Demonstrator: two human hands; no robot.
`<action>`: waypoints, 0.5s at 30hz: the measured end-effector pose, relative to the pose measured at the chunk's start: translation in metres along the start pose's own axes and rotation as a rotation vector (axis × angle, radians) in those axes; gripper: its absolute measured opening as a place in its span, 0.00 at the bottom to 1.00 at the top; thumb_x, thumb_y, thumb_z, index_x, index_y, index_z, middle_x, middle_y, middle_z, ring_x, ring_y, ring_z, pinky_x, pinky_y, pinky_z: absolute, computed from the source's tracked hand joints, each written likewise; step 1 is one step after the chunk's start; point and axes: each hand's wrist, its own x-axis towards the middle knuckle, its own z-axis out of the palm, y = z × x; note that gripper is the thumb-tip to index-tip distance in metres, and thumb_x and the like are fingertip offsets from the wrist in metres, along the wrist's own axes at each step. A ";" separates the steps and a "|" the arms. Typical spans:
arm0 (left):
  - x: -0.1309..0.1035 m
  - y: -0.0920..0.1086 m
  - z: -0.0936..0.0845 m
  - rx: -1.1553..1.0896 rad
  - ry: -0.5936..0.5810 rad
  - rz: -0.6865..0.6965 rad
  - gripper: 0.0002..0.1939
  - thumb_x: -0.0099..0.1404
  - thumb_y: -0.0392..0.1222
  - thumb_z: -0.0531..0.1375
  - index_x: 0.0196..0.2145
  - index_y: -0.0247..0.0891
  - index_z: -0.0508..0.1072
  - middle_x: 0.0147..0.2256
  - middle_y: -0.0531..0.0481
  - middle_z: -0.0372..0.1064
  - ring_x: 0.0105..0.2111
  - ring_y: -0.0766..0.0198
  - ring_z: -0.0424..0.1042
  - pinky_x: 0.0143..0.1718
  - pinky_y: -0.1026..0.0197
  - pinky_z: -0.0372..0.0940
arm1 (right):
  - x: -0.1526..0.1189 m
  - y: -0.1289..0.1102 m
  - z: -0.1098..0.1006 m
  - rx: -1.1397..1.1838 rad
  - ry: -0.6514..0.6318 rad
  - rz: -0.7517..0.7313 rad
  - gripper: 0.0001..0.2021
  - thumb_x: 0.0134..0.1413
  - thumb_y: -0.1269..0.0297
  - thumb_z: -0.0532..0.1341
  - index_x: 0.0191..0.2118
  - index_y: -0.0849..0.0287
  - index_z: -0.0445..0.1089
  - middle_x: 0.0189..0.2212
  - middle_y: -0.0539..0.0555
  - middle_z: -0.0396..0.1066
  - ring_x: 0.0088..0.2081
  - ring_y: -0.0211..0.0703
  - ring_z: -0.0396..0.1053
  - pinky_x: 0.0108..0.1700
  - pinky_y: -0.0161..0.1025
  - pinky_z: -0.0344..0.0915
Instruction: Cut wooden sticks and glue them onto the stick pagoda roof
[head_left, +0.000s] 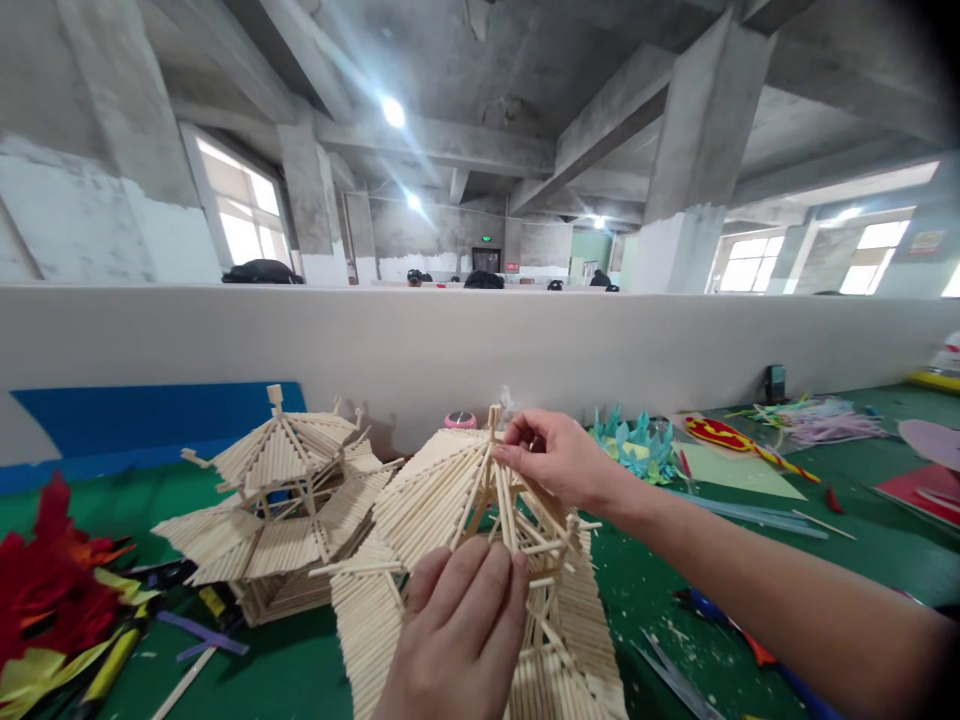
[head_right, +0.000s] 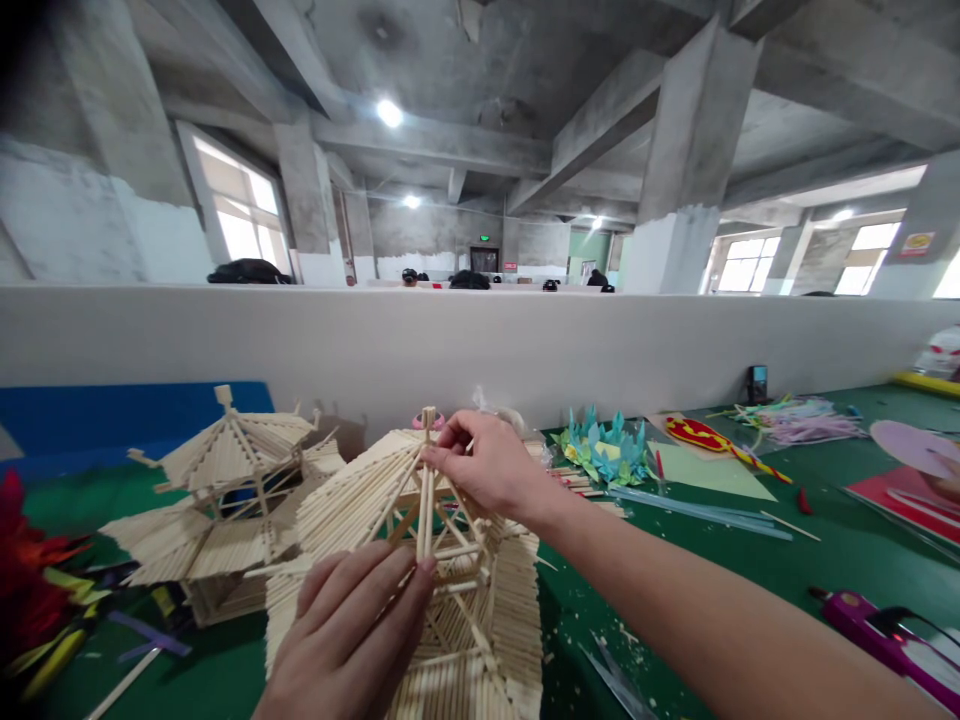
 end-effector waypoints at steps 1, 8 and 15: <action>0.000 0.000 0.001 0.003 0.005 0.004 0.12 0.62 0.29 0.50 0.38 0.27 0.72 0.35 0.40 0.73 0.40 0.54 0.66 0.42 0.53 0.55 | 0.000 0.000 0.000 -0.001 0.001 0.000 0.08 0.48 0.61 0.59 0.26 0.59 0.62 0.21 0.46 0.60 0.23 0.32 0.56 0.25 0.31 0.56; -0.006 0.002 0.007 0.058 0.088 -0.034 0.12 0.61 0.29 0.50 0.36 0.30 0.73 0.36 0.39 0.70 0.40 0.52 0.64 0.41 0.51 0.55 | -0.001 0.000 0.000 -0.004 -0.008 -0.008 0.08 0.48 0.60 0.59 0.27 0.59 0.62 0.21 0.46 0.60 0.22 0.32 0.56 0.24 0.31 0.55; -0.006 0.003 -0.001 0.117 -0.056 -0.044 0.11 0.58 0.30 0.54 0.38 0.33 0.72 0.38 0.38 0.70 0.42 0.50 0.63 0.40 0.49 0.56 | -0.001 0.002 0.000 -0.038 -0.009 -0.030 0.08 0.49 0.60 0.59 0.27 0.59 0.62 0.22 0.46 0.61 0.23 0.32 0.57 0.26 0.31 0.57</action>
